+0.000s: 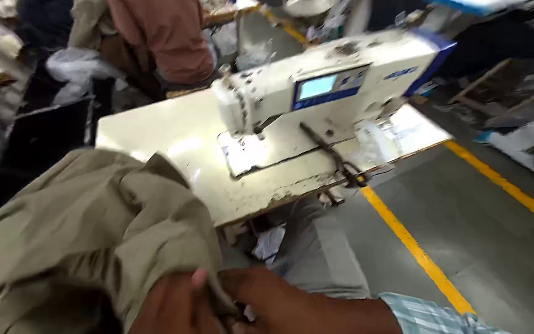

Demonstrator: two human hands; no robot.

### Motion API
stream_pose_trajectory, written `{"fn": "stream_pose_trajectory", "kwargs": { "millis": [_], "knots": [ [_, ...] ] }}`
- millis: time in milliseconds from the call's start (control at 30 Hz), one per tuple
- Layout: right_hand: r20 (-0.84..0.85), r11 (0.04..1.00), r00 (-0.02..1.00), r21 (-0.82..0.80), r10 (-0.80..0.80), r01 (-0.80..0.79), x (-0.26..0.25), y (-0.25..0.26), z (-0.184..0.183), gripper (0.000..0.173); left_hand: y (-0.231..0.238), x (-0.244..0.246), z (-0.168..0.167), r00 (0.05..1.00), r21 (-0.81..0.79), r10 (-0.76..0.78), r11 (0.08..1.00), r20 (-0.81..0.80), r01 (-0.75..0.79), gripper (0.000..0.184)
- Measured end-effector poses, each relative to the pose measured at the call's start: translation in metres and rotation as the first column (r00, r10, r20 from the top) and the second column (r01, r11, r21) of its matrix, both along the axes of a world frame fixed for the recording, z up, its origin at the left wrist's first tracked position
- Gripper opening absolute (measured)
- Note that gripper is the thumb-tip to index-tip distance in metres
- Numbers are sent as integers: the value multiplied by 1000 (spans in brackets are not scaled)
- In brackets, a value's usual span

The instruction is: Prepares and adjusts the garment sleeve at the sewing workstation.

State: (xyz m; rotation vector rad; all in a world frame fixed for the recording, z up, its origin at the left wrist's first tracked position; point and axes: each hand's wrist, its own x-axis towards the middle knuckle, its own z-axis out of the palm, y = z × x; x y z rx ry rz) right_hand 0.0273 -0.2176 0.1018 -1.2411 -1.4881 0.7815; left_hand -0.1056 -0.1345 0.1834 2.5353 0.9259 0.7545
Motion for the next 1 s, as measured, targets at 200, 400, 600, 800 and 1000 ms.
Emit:
{"fn": "stream_pose_trajectory", "kwargs": {
  "millis": [200,400,600,800,1000],
  "knots": [
    [-532,908,847,-363,-17,-210,22,-24,-54,16,43,24,-82,927,-215,-293,946,-234,245,33],
    [-425,873,869,-488,-254,16,35,-32,-52,30,26,26,-98,930,-147,-317,945,-187,292,23],
    [-589,858,678,-499,-439,123,43,-20,-32,22,-4,-1,-73,950,-81,-293,955,-108,285,21],
    [-437,924,834,-323,-338,205,37,-19,-22,17,-10,-13,-79,984,-294,-158,939,88,177,28],
    [-395,924,858,-325,-328,204,35,-21,-23,16,-8,6,-85,969,-327,22,943,246,62,26]
  ]
}}
